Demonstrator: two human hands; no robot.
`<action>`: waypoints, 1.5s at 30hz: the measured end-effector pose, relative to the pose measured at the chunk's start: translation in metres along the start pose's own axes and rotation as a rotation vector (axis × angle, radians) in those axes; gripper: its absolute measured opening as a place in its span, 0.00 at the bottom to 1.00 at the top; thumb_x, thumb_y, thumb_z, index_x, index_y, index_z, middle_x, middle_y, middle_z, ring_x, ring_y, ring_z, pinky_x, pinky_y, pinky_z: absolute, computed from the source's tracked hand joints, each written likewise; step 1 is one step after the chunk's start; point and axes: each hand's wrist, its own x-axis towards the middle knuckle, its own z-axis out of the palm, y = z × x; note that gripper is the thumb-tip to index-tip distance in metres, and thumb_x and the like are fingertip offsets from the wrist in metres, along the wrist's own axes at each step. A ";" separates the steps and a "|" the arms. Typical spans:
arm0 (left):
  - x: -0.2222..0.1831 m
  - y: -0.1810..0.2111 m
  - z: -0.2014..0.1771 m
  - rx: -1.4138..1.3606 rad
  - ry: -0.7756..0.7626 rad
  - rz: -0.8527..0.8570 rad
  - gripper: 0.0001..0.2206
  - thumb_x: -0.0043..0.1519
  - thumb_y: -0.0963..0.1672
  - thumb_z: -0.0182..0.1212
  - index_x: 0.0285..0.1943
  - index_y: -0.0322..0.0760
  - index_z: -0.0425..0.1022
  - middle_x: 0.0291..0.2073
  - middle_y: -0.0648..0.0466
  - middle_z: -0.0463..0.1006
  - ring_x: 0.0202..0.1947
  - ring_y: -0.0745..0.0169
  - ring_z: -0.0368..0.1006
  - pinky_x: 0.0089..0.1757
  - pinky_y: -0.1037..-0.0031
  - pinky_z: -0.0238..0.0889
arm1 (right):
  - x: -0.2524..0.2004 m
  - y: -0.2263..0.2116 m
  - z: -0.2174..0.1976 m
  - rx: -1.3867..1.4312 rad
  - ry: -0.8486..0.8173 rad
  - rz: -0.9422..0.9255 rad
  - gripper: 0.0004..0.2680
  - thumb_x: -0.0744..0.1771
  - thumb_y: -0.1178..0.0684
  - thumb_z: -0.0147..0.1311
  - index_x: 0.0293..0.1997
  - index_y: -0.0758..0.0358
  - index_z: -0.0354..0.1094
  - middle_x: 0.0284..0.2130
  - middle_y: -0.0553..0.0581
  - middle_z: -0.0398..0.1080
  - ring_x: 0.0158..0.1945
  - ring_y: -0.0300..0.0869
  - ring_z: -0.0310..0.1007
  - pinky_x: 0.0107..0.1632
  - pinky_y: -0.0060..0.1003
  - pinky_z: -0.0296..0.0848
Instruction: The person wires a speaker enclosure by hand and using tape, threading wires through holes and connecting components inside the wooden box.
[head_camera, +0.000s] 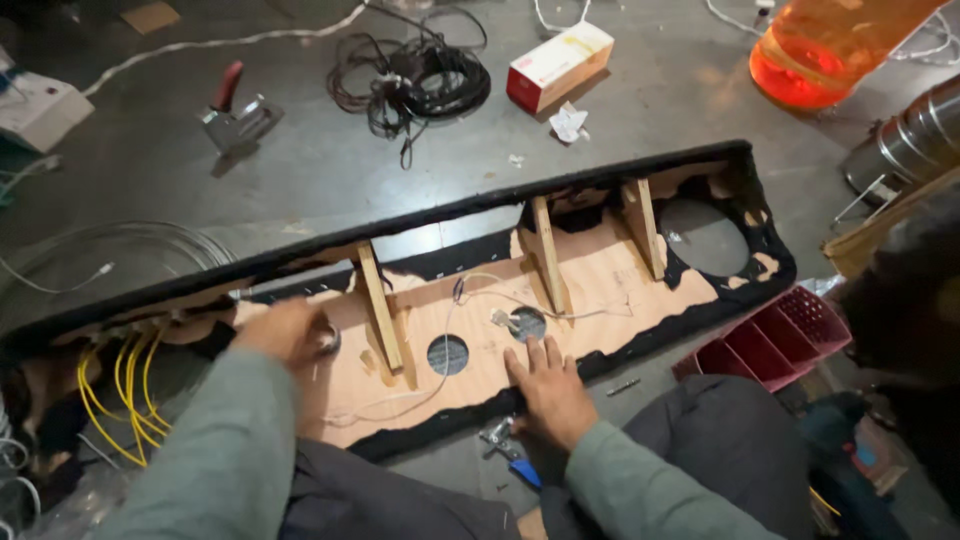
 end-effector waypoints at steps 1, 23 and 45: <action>-0.008 -0.011 0.008 -0.024 0.039 0.061 0.23 0.47 0.50 0.71 0.54 0.46 0.80 0.54 0.46 0.76 0.50 0.42 0.75 0.49 0.57 0.70 | 0.002 -0.001 0.005 -0.051 -0.047 0.012 0.45 0.52 0.39 0.76 0.75 0.56 0.48 0.70 0.74 0.49 0.72 0.70 0.47 0.60 0.64 0.58; -0.019 0.000 0.011 0.114 0.156 -0.210 0.13 0.57 0.53 0.63 0.46 0.52 0.81 0.48 0.58 0.77 0.50 0.53 0.77 0.48 0.59 0.72 | 0.100 0.163 0.059 -0.093 0.301 -0.336 0.34 0.56 0.43 0.69 0.68 0.60 0.57 0.62 0.66 0.62 0.66 0.63 0.61 0.59 0.50 0.70; -0.020 0.146 0.000 -0.965 0.055 0.038 0.14 0.54 0.48 0.70 0.45 0.38 0.84 0.29 0.53 0.83 0.28 0.69 0.75 0.34 0.74 0.70 | 0.048 0.032 -0.069 1.462 0.035 0.140 0.13 0.65 0.55 0.61 0.53 0.70 0.76 0.47 0.57 0.80 0.50 0.38 0.76 0.53 0.34 0.73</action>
